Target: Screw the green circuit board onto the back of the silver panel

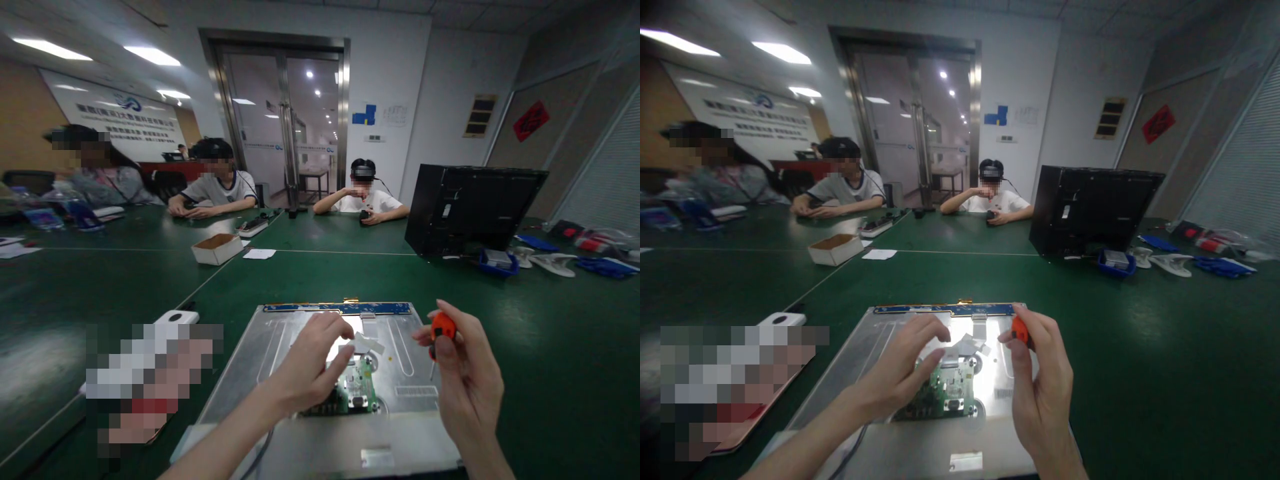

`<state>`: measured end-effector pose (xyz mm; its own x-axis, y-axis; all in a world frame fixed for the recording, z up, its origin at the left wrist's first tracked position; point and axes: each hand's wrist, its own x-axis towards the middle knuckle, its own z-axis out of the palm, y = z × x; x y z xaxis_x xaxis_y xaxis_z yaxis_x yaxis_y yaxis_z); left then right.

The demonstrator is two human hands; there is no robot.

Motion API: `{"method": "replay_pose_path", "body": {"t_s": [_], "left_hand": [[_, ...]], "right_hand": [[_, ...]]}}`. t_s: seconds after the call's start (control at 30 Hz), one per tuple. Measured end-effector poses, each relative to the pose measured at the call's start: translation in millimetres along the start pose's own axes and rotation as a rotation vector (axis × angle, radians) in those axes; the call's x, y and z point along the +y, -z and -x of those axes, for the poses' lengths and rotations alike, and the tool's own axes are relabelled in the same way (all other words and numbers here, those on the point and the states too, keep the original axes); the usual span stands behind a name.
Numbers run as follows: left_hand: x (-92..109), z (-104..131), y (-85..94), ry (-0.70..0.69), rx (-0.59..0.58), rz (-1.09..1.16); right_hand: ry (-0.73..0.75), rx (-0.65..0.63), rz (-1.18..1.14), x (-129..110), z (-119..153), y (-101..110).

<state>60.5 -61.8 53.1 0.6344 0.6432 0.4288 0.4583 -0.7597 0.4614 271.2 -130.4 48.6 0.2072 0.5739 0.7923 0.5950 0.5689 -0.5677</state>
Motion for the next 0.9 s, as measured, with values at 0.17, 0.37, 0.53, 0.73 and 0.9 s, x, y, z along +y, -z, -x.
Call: {"method": "replay_pose_path", "body": {"t_s": [0.17,0.37,0.53,0.73,0.9], "left_hand": [[-10,17,34.8,0.128,0.059,-0.055],[-38,92,33.3,0.309,0.000,-0.229],[-62,144,10.8,0.362,0.087,-0.425],[-72,162,-0.5,0.339,-0.015,-0.480],[-73,165,2.7,0.384,-0.136,-0.502]], "right_hand": [[-0.121,-0.023,0.082,0,1,5],[-0.013,-0.289,0.427,12,16,10],[-0.039,-0.400,0.624,33,43,11],[0.011,-0.413,0.723,42,67,2],[-0.159,-0.570,0.748,41,75,-3]]}}
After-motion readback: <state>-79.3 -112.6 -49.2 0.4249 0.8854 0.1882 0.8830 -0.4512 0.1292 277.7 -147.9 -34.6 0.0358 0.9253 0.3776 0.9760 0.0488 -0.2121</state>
